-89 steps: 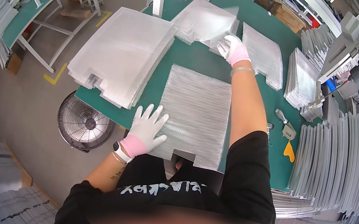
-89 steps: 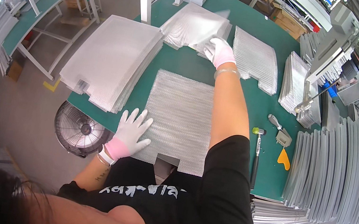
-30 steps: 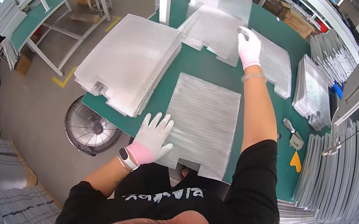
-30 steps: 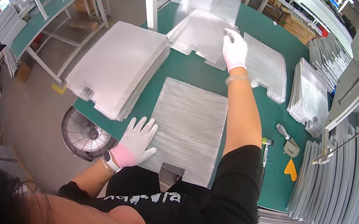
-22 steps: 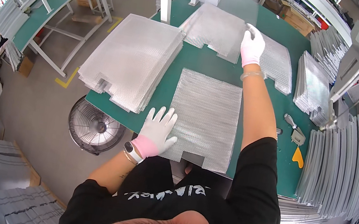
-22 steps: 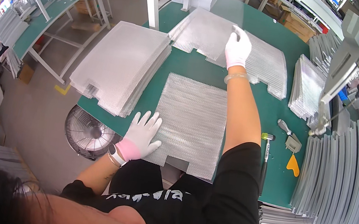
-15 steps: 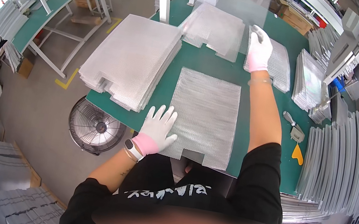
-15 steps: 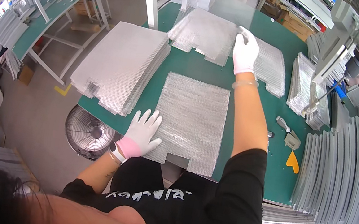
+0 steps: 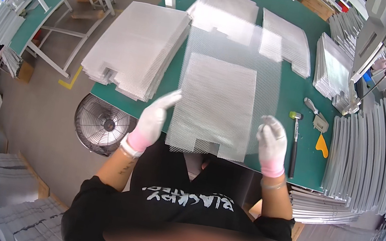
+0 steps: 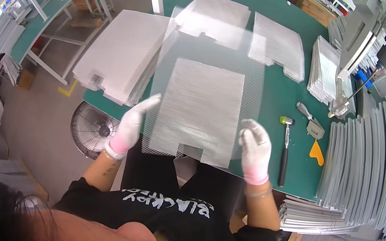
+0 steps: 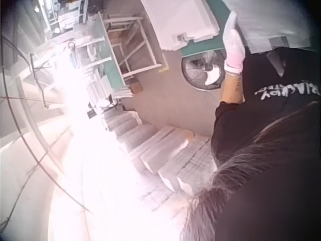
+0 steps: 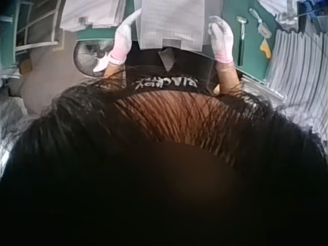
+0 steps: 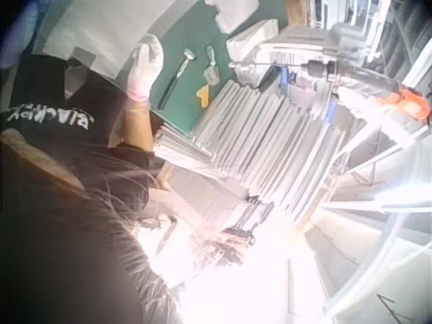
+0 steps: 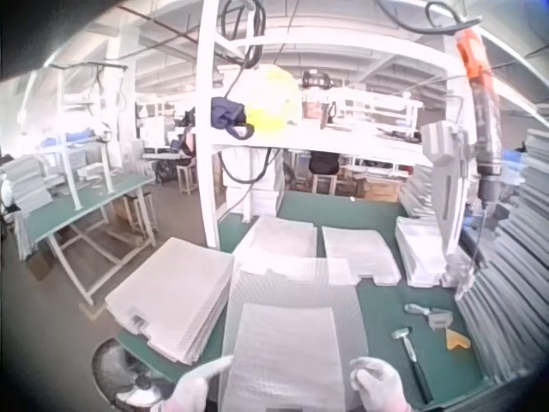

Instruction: Assemble a mesh filter into a metal frame using a hammer and an electric screwdriver.

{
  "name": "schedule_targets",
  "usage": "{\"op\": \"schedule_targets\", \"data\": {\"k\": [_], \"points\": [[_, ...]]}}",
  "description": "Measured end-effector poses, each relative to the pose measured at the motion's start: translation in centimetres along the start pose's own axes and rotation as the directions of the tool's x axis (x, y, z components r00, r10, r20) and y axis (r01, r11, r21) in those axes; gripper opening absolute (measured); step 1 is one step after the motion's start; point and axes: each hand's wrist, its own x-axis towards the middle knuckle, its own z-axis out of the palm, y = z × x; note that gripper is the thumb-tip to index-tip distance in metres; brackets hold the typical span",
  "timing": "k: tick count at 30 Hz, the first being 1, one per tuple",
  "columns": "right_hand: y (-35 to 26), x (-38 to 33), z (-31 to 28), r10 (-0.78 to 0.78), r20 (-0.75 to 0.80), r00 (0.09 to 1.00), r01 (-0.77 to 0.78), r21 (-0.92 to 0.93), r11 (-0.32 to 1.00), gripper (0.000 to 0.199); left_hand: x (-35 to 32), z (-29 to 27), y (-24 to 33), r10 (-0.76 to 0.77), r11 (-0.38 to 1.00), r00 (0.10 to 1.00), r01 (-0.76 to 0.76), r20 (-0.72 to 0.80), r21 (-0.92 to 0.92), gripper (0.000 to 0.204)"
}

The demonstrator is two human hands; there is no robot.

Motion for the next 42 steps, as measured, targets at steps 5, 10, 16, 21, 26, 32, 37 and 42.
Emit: {"op": "schedule_targets", "data": {"k": [5,10,16,21,26,32,37,42], "points": [[1.5,-3.7,1.0,-0.142,0.006,0.990,0.130,-0.445,0.886,0.029,-1.2,0.5,6.7,-0.430,0.861,0.902,0.418,0.024,-0.289,0.079],[1.8,-3.7,0.7,-0.240,0.129,0.962,0.249,-0.775,0.580,0.041,-1.3,1.1,4.3,-0.193,0.923,0.978,0.152,0.083,0.352,0.069],[1.8,-3.2,1.0,-0.187,0.144,0.972,0.222,-0.823,0.523,0.040,-0.5,1.0,3.2,-0.229,0.856,0.956,0.109,0.182,0.505,0.063],[2.0,-3.1,1.1,-0.163,0.126,0.979,0.195,-0.819,0.540,0.040,-0.5,1.0,2.4,-0.196,0.862,0.962,0.076,0.192,0.501,0.064],[3.1,-2.9,0.8,-0.200,0.143,0.969,0.219,-0.872,0.438,0.040,-0.1,1.5,1.9,-0.236,0.819,0.950,0.081,0.203,0.569,0.063],[3.7,-3.2,0.9,-0.197,0.195,0.961,0.253,-0.907,0.337,0.045,0.0,1.6,1.4,-0.282,0.807,0.935,0.109,0.215,0.581,0.061],[3.1,-3.1,1.5,-0.078,0.140,0.987,0.156,-0.948,0.277,0.048,-0.2,1.6,0.7,-0.262,0.798,0.942,0.090,0.209,0.596,0.060],[2.9,-3.2,1.6,-0.042,0.142,0.989,0.148,-0.964,0.219,0.045,-0.2,1.6,0.8,-0.278,0.815,0.940,0.123,0.196,0.566,0.060]]}}
